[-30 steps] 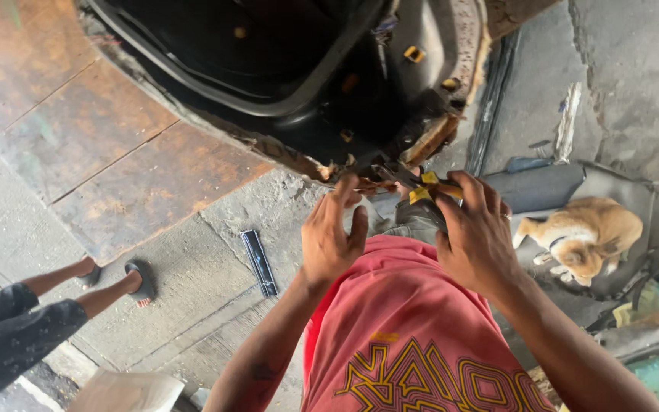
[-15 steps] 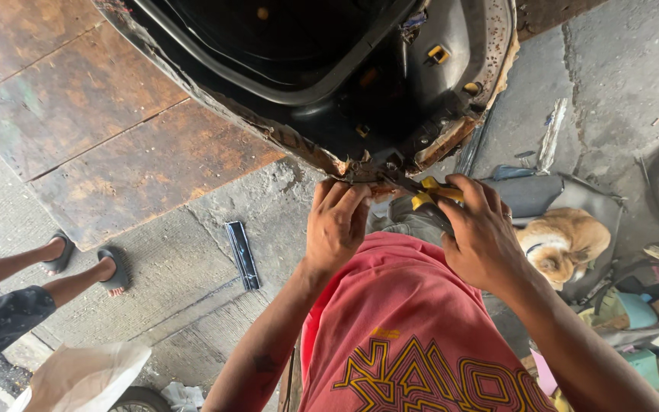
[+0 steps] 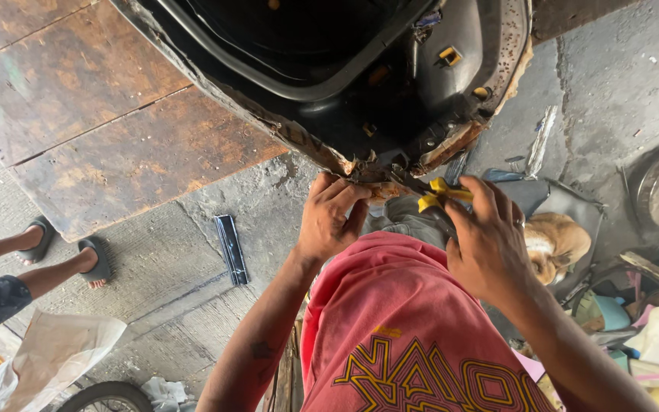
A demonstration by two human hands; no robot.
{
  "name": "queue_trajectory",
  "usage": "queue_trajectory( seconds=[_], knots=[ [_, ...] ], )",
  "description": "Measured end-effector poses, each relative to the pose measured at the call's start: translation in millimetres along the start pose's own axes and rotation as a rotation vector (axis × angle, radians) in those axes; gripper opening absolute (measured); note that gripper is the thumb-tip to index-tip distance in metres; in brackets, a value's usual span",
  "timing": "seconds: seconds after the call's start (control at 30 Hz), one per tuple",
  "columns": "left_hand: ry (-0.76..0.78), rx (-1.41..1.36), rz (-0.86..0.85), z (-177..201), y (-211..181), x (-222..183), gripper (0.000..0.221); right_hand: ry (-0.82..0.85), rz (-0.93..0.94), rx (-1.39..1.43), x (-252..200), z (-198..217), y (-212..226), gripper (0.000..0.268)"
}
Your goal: The person uses pliers to peel and pull away old adhesive or sealant from the rim of a black plastic motorcycle part. They work around the edge, removing strips of material and occasionally using their fingers to assist in the removal.
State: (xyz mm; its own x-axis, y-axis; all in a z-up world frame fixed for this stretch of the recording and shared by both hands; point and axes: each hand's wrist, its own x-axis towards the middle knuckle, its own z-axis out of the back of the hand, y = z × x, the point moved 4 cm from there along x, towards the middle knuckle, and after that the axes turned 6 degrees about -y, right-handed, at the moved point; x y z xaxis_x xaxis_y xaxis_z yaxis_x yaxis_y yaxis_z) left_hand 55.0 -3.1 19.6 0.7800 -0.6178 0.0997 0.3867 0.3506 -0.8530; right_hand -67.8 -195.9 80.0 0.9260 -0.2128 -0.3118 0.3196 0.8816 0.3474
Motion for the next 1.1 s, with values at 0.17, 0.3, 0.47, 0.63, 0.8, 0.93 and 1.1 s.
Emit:
queue_trajectory(
  seconds=[0.17,0.3,0.47,0.63,0.8,0.93,1.1],
  knots=[
    [-0.012,-0.023,-0.018,5,-4,4,0.019,-0.06,0.013,0.057,-9,-3,9,0.053],
    [0.031,-0.05,0.037,5,-3,6,0.017,-0.047,0.001,-0.038,-11,-5,13,0.054],
    [0.024,-0.065,0.026,5,-5,8,0.017,-0.072,0.007,-0.02,-4,-12,14,0.053],
    [0.022,-0.074,0.027,7,-6,10,0.017,-0.058,0.014,-0.023,4,-20,13,0.047],
    [0.052,-0.08,0.08,8,-7,8,0.017,0.173,-0.161,0.115,0,-39,3,0.038],
    [0.054,-0.104,0.05,8,-10,11,0.016,0.147,-0.176,0.401,-2,-36,-5,0.031],
    [0.054,-0.096,0.026,10,-7,13,0.019,-0.071,0.042,-0.052,4,-13,7,0.051]
  ],
)
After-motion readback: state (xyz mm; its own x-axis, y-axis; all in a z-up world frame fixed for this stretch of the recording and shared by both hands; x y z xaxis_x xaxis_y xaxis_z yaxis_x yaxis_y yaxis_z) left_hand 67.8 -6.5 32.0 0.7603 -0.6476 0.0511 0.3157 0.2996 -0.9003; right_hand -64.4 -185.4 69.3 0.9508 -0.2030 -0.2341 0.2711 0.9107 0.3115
